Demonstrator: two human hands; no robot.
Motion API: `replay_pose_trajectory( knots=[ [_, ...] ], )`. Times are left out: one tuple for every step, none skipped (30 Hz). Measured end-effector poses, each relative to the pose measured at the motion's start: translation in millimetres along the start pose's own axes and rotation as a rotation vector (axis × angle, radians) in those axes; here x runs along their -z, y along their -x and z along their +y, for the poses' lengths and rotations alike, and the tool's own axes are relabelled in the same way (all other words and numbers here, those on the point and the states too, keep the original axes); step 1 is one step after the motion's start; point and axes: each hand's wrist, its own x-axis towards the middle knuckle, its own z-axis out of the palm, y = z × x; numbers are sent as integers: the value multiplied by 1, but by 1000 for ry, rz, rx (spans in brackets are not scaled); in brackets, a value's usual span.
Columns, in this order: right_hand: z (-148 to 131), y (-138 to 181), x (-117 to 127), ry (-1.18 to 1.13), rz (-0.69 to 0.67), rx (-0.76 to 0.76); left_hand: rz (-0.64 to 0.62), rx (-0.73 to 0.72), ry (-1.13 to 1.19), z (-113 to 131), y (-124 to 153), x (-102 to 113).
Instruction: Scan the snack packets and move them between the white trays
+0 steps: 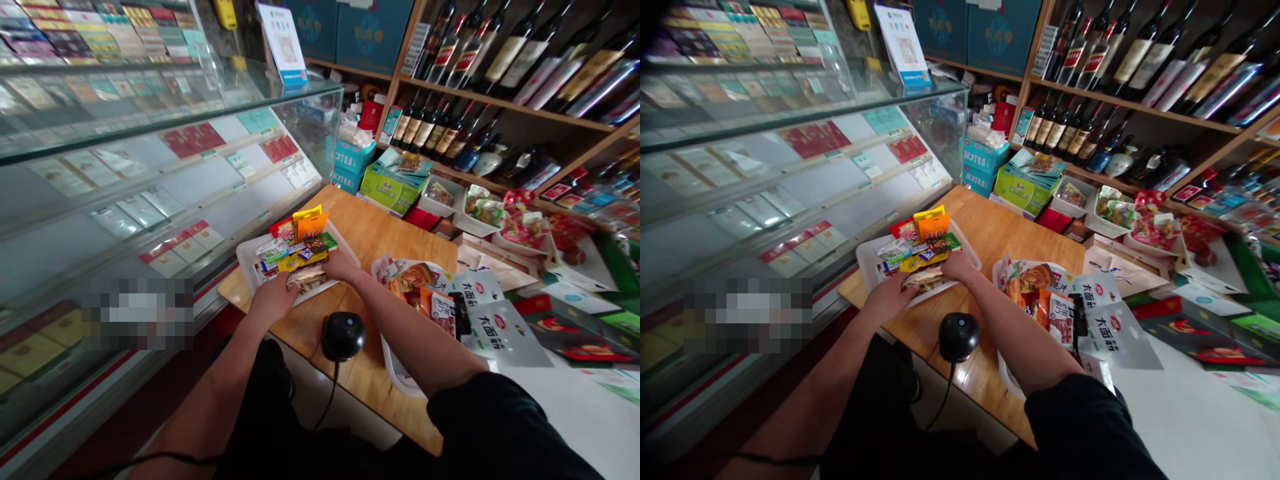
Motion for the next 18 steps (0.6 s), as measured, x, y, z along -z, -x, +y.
replay_pose_trajectory(
  knots=[
    [1, 3, 4, -14, 3, 10, 32, 10, 36, -3, 0, 1],
    [2, 7, 7, -34, 17, 24, 73, 17, 70, -5, 0, 2],
    [4, 13, 10, -65, 42, 39, 118, 18, 101, -7, 1, 4],
    [6, 19, 13, -107, 75, 55, 165, 16, 130, -8, 2, 6],
    [9, 27, 14, -162, 114, 68, 209, 8, 160, -9, 4, 8],
    [11, 35, 16, -223, 153, 79, 244, -8, 191, -9, 7, 11],
    [14, 43, 17, -282, 192, 88, 266, -27, 224, -9, 9, 13],
    [16, 52, 18, -334, 226, 97, 275, -42, 260, -8, 12, 16],
    [18, 61, 20, -379, 259, 110, 273, -52, 299, -6, 16, 19],
    [21, 69, 21, -416, 293, 124, 265, -56, 339, -5, 20, 21],
    [24, 78, 23, -447, 324, 135, 251, -60, 379, -2, 24, 23],
    [27, 86, 25, -474, 350, 141, 243, -66, 414, 0, 29, 26],
    [30, 95, 28, -495, 372, 139, 245, -76, 441, 3, 35, 28],
    [33, 103, 30, -512, 384, 133, 256, -87, 456, 7, 42, 30],
    [36, 112, 32, -523, 393, 124, 274, -96, 458, 10, 49, 31],
    [39, 121, 35, -534, 400, 115, 296, -100, 453, 14, 56, 33],
    [41, 129, 37, -548, 405, 110, 315, -101, 449, 18, 64, 35],
    [43, 139, 40, -566, 412, 105, 331, -98, 455, 22, 71, 37]
  ],
)
